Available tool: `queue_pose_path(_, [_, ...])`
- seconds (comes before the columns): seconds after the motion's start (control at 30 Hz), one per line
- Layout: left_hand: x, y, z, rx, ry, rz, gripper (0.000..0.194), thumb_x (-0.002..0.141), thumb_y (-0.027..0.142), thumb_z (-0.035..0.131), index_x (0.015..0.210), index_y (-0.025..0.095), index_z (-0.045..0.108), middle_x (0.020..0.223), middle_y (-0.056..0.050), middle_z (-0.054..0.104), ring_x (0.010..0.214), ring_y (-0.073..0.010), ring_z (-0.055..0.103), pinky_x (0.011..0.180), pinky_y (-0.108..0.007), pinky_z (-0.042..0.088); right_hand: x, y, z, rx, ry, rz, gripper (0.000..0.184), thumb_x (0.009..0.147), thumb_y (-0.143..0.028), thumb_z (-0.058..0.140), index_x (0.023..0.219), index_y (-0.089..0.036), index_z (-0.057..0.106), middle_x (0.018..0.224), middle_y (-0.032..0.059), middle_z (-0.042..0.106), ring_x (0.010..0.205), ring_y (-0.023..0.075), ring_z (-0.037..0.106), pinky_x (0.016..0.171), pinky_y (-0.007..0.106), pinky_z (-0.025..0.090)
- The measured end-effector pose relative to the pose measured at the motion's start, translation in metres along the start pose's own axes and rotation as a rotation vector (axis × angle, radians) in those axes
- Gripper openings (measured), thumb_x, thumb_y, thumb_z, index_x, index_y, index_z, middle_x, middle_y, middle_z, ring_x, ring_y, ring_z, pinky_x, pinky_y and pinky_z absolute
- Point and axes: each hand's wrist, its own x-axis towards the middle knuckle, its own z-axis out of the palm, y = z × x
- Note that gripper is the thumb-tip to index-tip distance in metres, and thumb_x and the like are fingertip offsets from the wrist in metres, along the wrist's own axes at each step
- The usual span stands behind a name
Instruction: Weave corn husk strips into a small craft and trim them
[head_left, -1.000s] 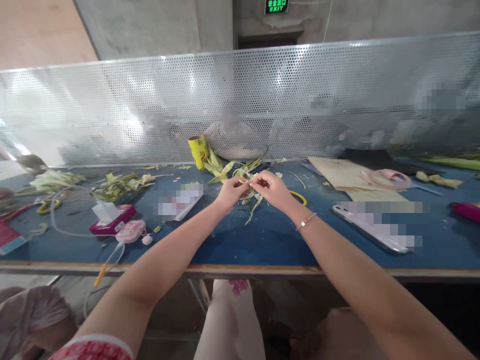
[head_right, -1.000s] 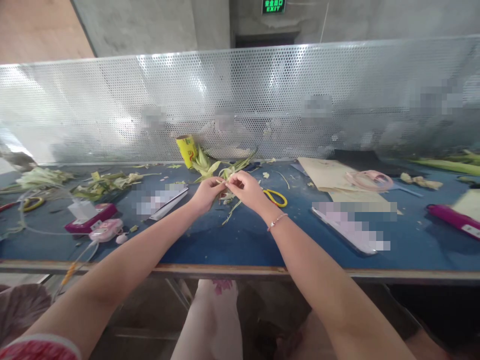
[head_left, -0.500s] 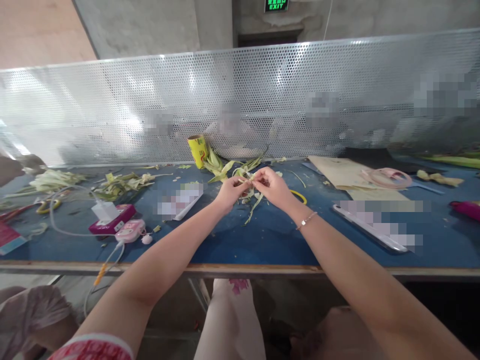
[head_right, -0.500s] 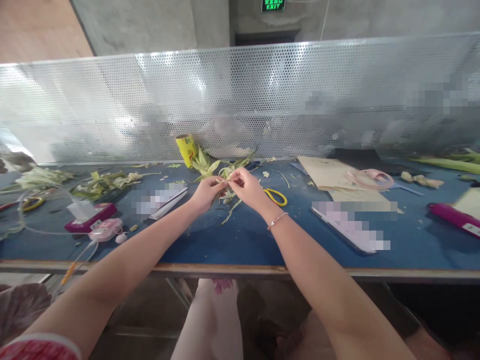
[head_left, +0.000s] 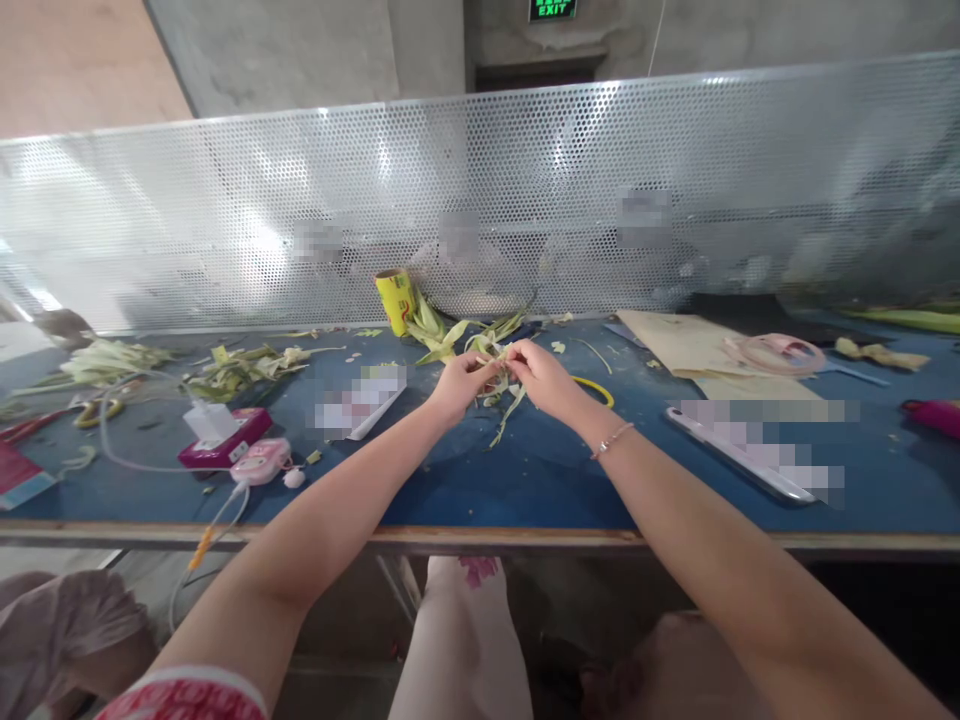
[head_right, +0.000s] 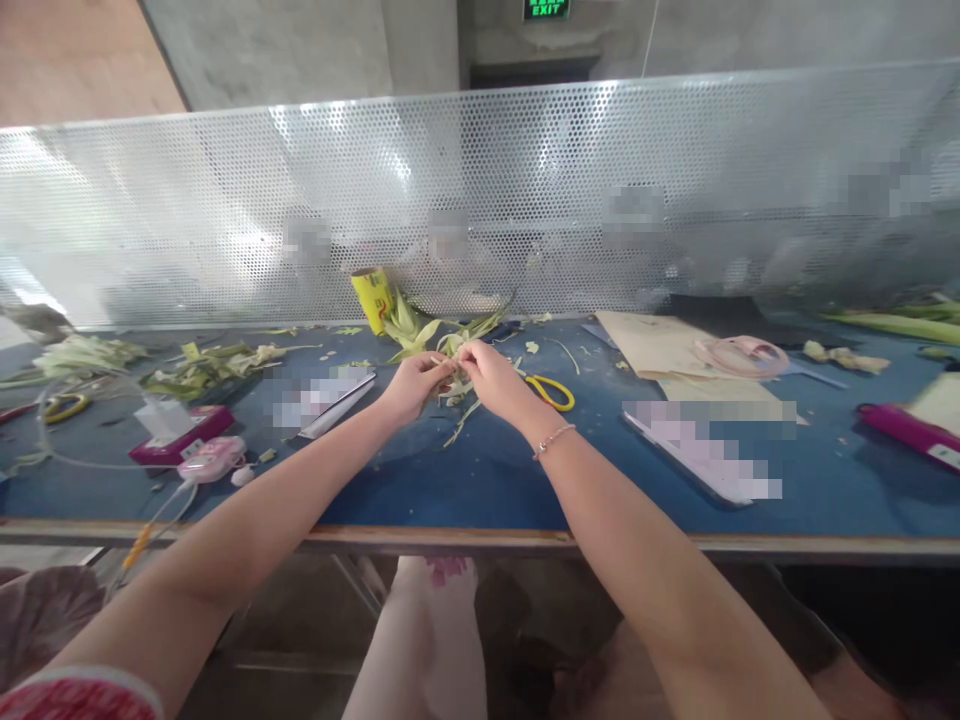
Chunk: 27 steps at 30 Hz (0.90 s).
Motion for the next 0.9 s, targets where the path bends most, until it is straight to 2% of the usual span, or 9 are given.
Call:
queue_pose_path(0.23, [-0.0013, 0.0047, 0.0012, -0.042, 0.026, -0.024, 0.028, 0.060, 0.034, 0.076, 0.065, 0.013, 0.058, 0.055, 0.003, 0.052, 0.051, -0.0058, 0.047, 0.054, -0.021, 0.041, -0.0007, -0.0020, -0.0036, -0.074, 0.037, 0.016, 0.005, 0.085, -0.021, 0.039, 0.082, -0.022, 0.042, 0.074, 0.0019, 0.053, 0.071, 0.0174, 0.052, 0.069, 0.032, 0.041])
queue_pose_path(0.43, [-0.0010, 0.0055, 0.0019, -0.051, 0.046, -0.030, 0.025, 0.063, 0.030, 0.075, 0.063, 0.013, 0.056, 0.052, 0.004, 0.051, 0.048, -0.0052, 0.047, 0.053, -0.021, 0.040, 0.0007, -0.0006, -0.0056, -0.097, 0.181, -0.092, 0.009, 0.082, -0.014, 0.040, 0.080, -0.021, 0.044, 0.091, 0.0063, 0.051, 0.072, 0.0155, 0.051, 0.076, 0.034, 0.042])
queue_pose_path(0.6, [-0.0009, 0.0056, 0.0019, -0.077, 0.049, -0.048, 0.024, 0.061, 0.027, 0.075, 0.063, 0.013, 0.056, 0.055, 0.004, 0.053, 0.049, -0.0047, 0.048, 0.053, -0.021, 0.041, 0.0005, -0.0011, -0.0064, -0.078, 0.192, -0.051, 0.006, 0.084, -0.019, 0.044, 0.080, -0.022, 0.046, 0.086, 0.0054, 0.054, 0.073, 0.0169, 0.053, 0.075, 0.034, 0.044])
queue_pose_path(0.77, [-0.0021, 0.0072, 0.0022, -0.088, 0.041, -0.057, 0.023, 0.063, 0.026, 0.074, 0.064, 0.013, 0.055, 0.053, 0.004, 0.051, 0.048, -0.0052, 0.048, 0.052, -0.021, 0.040, 0.0005, -0.0024, -0.0070, -0.078, 0.192, -0.051, 0.005, 0.082, -0.019, 0.045, 0.082, -0.022, 0.048, 0.085, 0.0062, 0.056, 0.082, 0.0195, 0.054, 0.078, 0.035, 0.043])
queue_pose_path(0.9, [-0.0017, 0.0073, 0.0017, -0.084, 0.030, -0.036, 0.023, 0.065, 0.026, 0.073, 0.062, 0.013, 0.054, 0.053, 0.003, 0.052, 0.048, -0.0057, 0.048, 0.051, -0.021, 0.039, 0.0021, 0.0025, -0.0073, -0.088, 0.247, 0.032, 0.013, 0.076, -0.014, 0.045, 0.087, -0.020, 0.050, 0.090, 0.0082, 0.056, 0.079, 0.0197, 0.055, 0.078, 0.037, 0.044])
